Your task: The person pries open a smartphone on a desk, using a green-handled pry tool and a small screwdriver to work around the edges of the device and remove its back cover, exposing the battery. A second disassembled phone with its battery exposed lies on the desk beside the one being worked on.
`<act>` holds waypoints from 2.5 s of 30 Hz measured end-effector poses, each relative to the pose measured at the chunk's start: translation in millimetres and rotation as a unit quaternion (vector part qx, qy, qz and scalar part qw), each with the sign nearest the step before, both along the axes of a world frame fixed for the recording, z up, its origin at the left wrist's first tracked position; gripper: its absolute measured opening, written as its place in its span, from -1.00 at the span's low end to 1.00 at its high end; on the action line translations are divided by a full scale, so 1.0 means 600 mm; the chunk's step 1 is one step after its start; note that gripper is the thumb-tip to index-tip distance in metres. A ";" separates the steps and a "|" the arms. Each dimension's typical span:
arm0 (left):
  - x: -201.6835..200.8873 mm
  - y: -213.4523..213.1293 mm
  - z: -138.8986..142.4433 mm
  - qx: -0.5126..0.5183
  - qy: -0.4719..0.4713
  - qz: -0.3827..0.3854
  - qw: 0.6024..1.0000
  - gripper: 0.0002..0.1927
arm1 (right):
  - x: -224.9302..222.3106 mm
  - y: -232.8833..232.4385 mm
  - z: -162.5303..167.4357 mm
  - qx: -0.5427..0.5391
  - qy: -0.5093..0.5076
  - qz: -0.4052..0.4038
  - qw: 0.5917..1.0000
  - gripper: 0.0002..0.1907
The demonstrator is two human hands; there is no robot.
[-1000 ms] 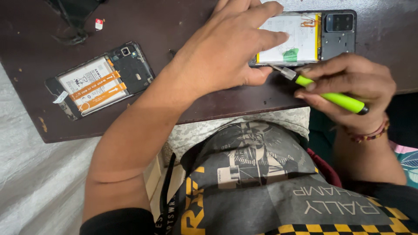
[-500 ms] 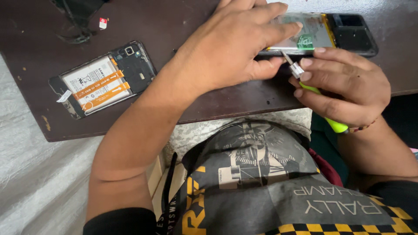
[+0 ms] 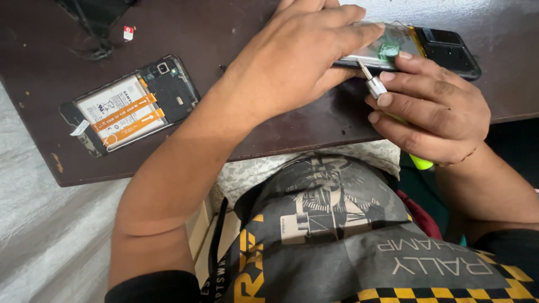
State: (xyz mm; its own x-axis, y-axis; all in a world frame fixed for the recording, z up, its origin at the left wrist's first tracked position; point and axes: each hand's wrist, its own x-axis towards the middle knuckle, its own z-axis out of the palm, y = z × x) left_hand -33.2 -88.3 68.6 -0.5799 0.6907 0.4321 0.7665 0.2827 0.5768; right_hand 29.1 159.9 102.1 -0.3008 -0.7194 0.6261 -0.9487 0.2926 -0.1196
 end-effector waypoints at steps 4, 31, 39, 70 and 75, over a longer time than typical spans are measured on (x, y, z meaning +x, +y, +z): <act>0.000 -0.001 -0.003 0.002 0.006 0.005 1.000 -0.48 | 0.003 0.003 -0.009 -0.027 -0.040 -0.004 0.999 -0.84; 0.002 0.011 -0.005 0.001 0.028 0.026 0.999 -0.45 | 0.028 0.046 0.004 -0.134 -0.349 -0.160 0.914 -0.71; 0.002 0.008 0.003 0.008 0.016 0.024 1.000 -0.48 | 0.005 0.025 -0.009 -0.095 -0.126 -0.062 0.985 -0.72; 0.024 0.021 0.011 0.019 0.039 0.000 0.999 -0.47 | 0.038 0.064 -0.054 -0.177 -0.086 -0.189 0.962 -0.78; 0.021 0.015 0.012 0.003 0.038 0.011 0.999 -0.41 | 0.051 0.062 -0.038 -0.136 -0.102 -0.195 0.966 -0.78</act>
